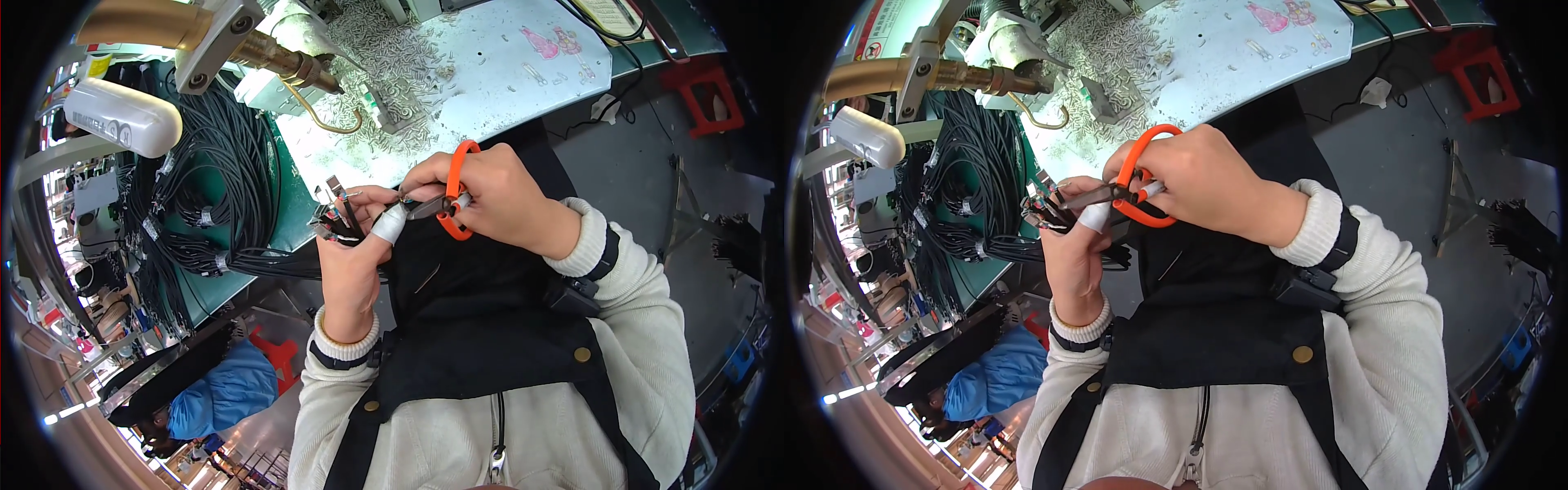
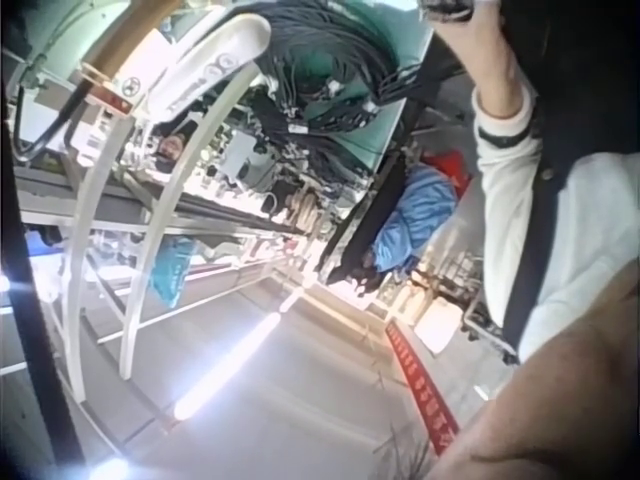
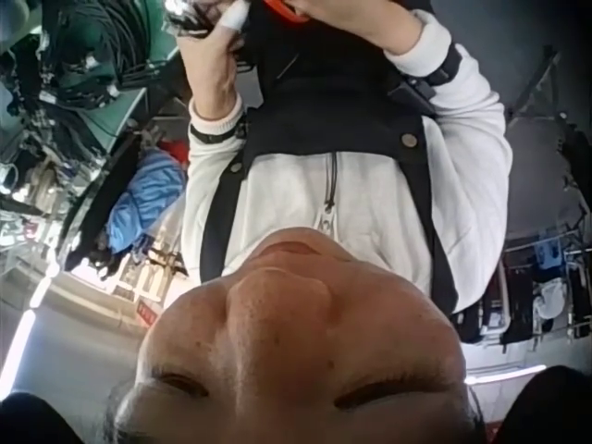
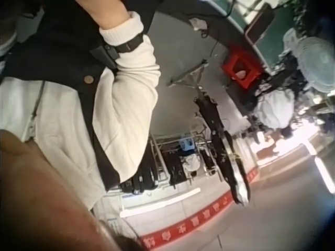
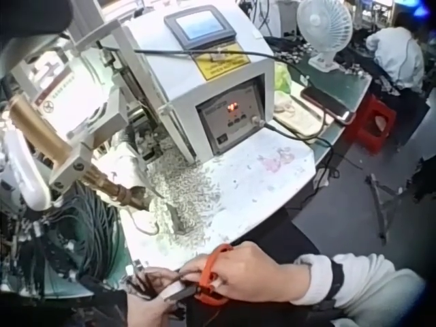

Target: The person picks up a bundle of cables, separates the individual wires by hand, and uses shears to trim the ends of each wire.

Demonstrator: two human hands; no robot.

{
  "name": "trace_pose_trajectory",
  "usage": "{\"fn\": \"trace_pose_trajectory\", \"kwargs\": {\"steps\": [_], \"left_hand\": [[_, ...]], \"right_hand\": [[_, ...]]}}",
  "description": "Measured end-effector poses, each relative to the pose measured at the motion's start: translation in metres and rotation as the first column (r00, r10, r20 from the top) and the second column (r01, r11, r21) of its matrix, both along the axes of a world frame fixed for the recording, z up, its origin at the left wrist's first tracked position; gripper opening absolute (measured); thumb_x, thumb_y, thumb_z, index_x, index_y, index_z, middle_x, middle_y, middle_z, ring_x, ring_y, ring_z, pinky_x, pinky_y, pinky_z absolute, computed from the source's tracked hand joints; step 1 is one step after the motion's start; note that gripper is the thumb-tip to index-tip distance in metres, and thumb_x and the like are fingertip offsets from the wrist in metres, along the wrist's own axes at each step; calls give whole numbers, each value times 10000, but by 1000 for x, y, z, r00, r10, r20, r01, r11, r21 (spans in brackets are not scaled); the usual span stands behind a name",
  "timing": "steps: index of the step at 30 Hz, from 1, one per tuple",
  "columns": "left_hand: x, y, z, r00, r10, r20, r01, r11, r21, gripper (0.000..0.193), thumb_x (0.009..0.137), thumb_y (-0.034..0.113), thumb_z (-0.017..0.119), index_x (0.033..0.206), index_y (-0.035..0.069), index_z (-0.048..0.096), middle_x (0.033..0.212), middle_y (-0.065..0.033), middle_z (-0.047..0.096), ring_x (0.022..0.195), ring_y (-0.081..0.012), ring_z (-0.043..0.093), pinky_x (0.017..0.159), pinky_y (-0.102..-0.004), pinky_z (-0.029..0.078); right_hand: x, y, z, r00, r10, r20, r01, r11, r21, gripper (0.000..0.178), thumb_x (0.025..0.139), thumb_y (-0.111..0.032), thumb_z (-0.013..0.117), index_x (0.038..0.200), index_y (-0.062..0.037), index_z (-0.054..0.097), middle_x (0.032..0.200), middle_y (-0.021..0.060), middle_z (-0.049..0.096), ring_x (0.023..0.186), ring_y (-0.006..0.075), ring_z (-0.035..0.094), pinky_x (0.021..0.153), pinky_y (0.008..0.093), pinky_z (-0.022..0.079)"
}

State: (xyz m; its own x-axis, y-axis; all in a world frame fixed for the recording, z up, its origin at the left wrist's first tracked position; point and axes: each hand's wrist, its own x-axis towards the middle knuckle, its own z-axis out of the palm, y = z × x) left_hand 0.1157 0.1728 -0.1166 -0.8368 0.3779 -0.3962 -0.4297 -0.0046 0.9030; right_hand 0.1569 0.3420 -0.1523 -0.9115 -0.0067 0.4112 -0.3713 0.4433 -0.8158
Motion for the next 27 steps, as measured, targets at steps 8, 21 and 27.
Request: {"fn": "trace_pose_trajectory", "kwargs": {"steps": [8,21,27], "left_hand": [[4,4,-15,831,-121,-543,-23,968,-251,198,700,-34,633,881,-3,559,633,38,484,507,-6,375,433,-154,252],[1,6,0,992,100,-76,-93,991,95,160,741,9,626,879,5,546,621,28,488,462,-1,354,403,-152,226],[5,12,-1,961,144,-235,-141,990,29,129,773,8,569,890,-5,516,597,18,461,414,-9,309,373,-164,198]], "right_hand": [[7,-17,1,979,-171,-112,188,967,171,185,724,-13,610,897,6,546,757,81,621,617,155,606,526,225,451],[9,-6,18,968,-58,246,110,973,-204,171,731,-137,648,760,-9,539,631,65,598,505,127,575,445,259,425],[11,-10,15,926,-61,372,9,990,141,300,708,-304,660,692,-33,532,508,57,539,426,218,535,420,298,414]]}}
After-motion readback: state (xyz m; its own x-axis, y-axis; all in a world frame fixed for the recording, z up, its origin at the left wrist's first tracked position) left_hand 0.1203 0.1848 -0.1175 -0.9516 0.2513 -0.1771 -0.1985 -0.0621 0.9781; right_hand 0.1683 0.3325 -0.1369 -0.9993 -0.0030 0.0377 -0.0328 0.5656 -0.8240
